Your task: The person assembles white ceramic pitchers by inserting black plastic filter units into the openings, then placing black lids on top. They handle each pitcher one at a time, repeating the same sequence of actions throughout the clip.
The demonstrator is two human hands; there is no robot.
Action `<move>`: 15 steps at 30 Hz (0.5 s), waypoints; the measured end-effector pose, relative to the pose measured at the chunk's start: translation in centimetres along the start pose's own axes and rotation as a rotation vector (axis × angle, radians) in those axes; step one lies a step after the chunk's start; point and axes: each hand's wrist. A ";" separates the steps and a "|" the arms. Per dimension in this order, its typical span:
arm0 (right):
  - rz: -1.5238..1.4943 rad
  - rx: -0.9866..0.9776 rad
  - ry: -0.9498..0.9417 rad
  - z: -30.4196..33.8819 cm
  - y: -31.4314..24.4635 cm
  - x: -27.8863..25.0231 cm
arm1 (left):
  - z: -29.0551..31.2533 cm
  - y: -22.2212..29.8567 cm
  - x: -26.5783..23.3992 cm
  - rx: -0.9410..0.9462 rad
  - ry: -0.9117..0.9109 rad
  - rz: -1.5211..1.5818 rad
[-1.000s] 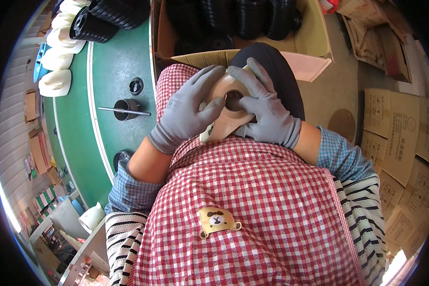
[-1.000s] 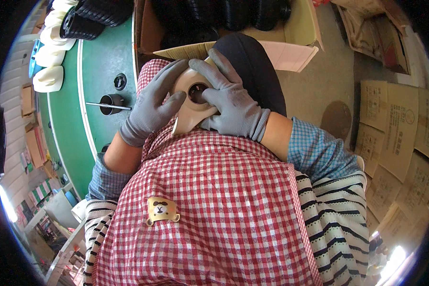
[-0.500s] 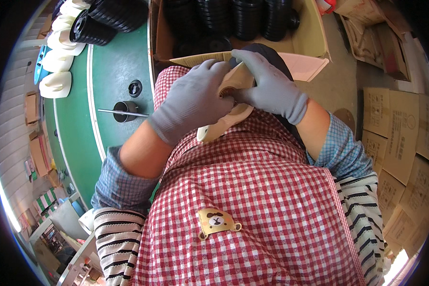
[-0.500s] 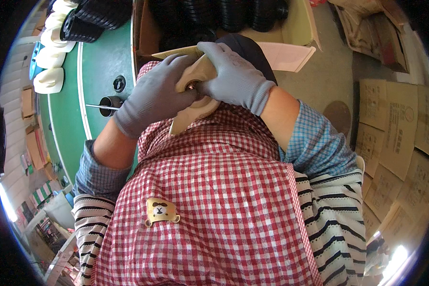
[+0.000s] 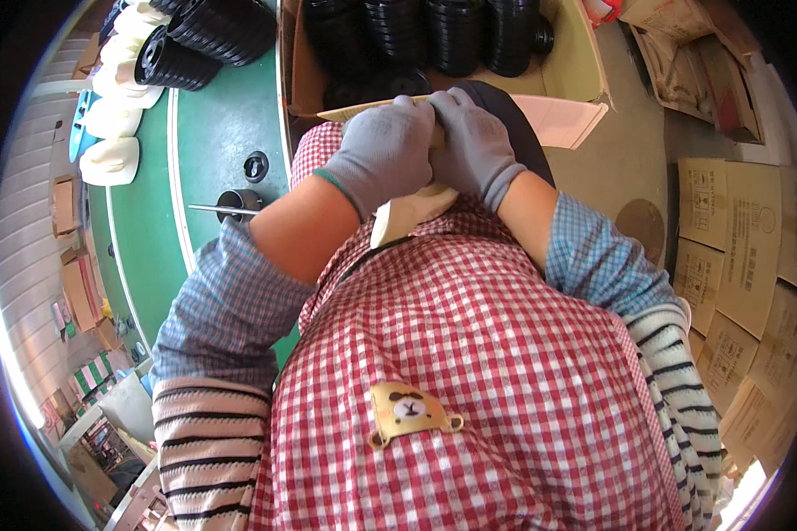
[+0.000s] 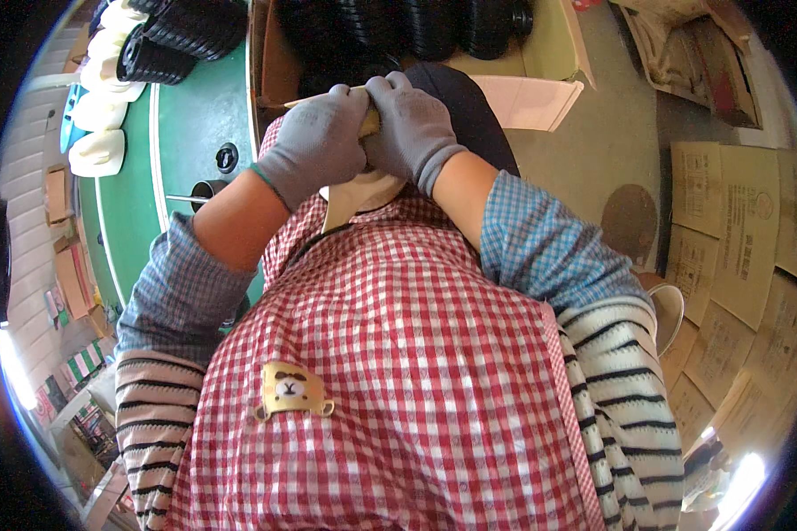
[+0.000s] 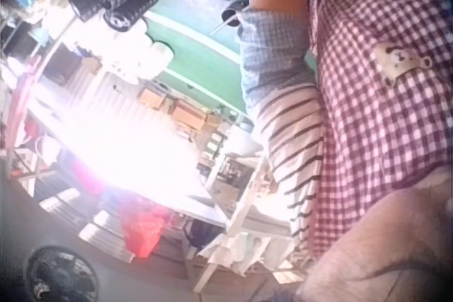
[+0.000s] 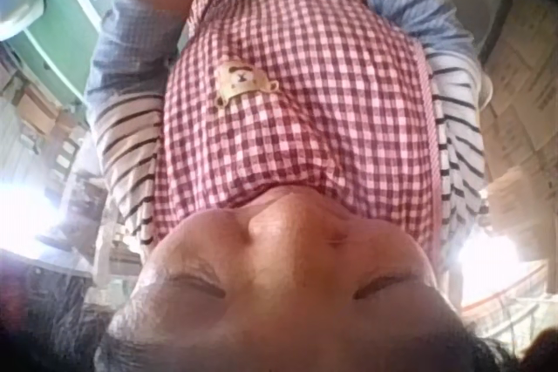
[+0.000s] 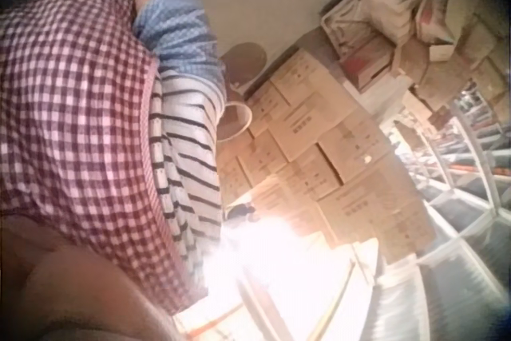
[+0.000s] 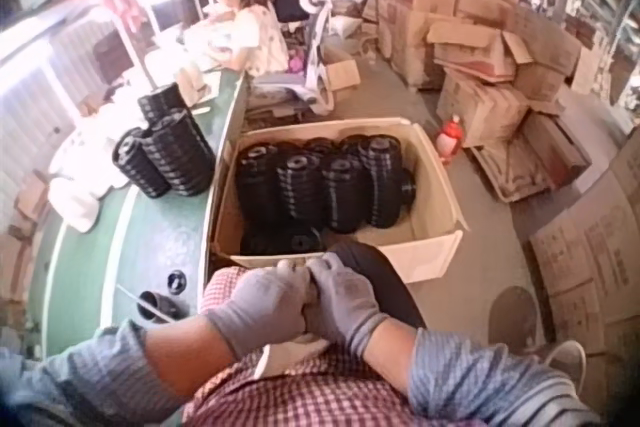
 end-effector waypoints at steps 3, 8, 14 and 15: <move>-0.170 -0.146 0.075 -0.7 1.8 0.3 | 0.2 -1.4 -0.7 0.022 0.028 0.083; -1.000 -0.107 -0.050 -0.7 6.2 0.6 | 6.3 -6.6 2.0 -0.205 0.072 1.151; -1.144 0.061 0.095 -1.4 1.9 -1.5 | 15.3 -3.9 5.8 -0.177 0.010 1.537; -0.977 0.117 0.106 -1.7 0.9 -2.4 | 15.3 -2.8 6.0 -0.155 0.066 1.543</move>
Point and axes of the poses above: each hand's wrist, its own z-axis away from the middle knuckle, its own x-axis out of the palm, y = z × x, and after that the axes turned 8 degrees about -z, right-handed
